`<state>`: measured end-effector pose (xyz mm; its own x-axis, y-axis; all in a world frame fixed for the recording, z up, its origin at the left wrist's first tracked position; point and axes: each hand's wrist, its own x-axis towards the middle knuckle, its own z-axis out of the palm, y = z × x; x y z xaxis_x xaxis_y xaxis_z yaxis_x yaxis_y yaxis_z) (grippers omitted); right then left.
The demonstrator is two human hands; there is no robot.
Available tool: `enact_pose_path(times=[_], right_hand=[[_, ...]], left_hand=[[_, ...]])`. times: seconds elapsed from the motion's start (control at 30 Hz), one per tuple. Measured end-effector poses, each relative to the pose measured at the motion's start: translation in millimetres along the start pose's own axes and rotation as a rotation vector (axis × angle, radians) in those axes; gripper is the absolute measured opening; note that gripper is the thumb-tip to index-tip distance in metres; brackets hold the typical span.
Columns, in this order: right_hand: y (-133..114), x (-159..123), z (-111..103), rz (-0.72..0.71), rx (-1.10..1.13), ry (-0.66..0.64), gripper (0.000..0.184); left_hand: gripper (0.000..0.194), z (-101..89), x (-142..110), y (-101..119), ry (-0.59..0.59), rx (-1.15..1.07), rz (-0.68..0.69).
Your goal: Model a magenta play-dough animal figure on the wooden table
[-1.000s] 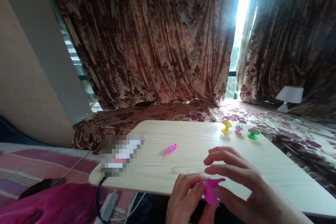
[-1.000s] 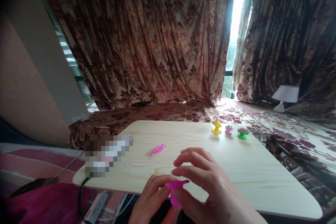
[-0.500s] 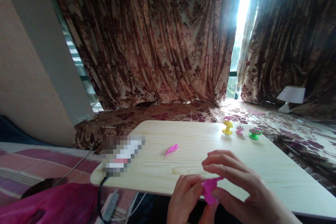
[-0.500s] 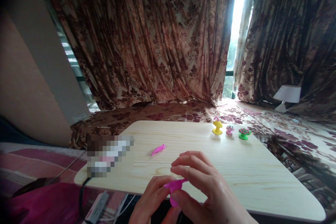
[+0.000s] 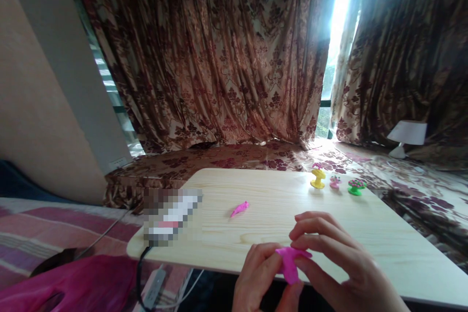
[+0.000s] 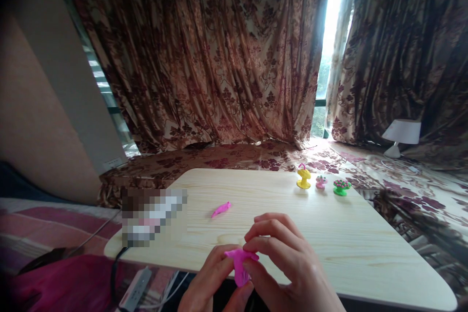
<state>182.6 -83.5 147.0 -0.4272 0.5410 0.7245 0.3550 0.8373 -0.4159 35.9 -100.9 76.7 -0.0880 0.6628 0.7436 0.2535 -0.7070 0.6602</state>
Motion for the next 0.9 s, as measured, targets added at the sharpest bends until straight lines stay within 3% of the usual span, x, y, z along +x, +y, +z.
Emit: enact_pose_path(times=[0.13,0.3,0.57,0.77,0.9], right_hand=[[3.6,-6.4,3.7,-0.04,-0.029,0.029,0.021],[2.4,-8.9,-5.4,0.058,-0.055,0.047,0.031],[2.2,12.6,-16.9,-0.041,0.122,-0.131,0.042],[7.5,9.6,-8.8,0.002,0.255,-0.153,0.033],[3.0,11.8,-7.1,0.107,0.331,-0.181,0.016]], left_hand=[[0.023,-1.5,-1.8,-5.9,-0.034,-0.018,-0.019],[0.024,-4.2,-0.1,-7.0,-0.038,-0.014,-0.026],[0.023,0.4,-0.1,-7.2,-0.051,-0.028,0.013],[0.027,0.1,0.3,-7.9,-0.081,-0.031,0.012],[0.024,-0.1,0.0,-8.1,-0.095,-0.022,0.012]])
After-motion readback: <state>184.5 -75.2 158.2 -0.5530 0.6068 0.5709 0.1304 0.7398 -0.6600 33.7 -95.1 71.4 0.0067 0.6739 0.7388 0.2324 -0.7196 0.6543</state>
